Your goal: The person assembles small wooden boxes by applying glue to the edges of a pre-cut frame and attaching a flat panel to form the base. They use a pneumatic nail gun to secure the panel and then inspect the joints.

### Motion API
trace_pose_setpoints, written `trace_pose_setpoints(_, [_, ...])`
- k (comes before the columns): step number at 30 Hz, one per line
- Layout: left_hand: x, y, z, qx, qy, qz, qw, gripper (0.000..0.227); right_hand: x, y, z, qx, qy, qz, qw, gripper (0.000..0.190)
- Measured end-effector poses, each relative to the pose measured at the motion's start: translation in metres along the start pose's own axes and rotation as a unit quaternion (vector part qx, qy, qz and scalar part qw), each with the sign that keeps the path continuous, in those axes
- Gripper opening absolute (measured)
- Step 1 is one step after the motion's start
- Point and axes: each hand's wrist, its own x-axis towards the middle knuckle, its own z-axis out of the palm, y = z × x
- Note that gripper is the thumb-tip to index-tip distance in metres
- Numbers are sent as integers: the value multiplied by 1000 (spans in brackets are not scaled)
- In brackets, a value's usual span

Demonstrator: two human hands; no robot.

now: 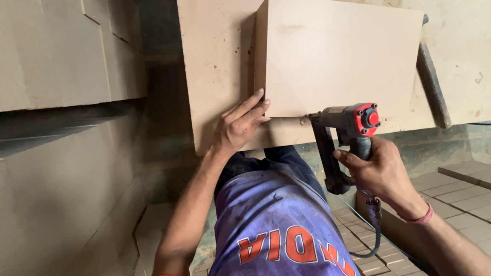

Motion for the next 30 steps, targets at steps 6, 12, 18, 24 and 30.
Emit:
trace_pose_setpoints(6, [2,1,-7,-28,-19,-16,999,39,-4,-4,2,-29,-6,-2,1000,32])
trace_pose_setpoints(12, [-1,-4,-18,-107,-83,-48,990,71,1,-26,16,-16,-64,-41,997,27])
trace_pose_setpoints(18, [-5,-8,-10,-123,-74,-46,989,79,8,-43,22,-106,-75,-84,988,32])
trace_pose_setpoints(24, [-8,-10,-9,-117,-82,-56,988,82,8,-45,24,-99,-78,-102,987,32])
trace_pose_setpoints(30, [-8,-11,-7,-113,-71,-45,990,83,7,-44,25,-92,-75,-99,988,33])
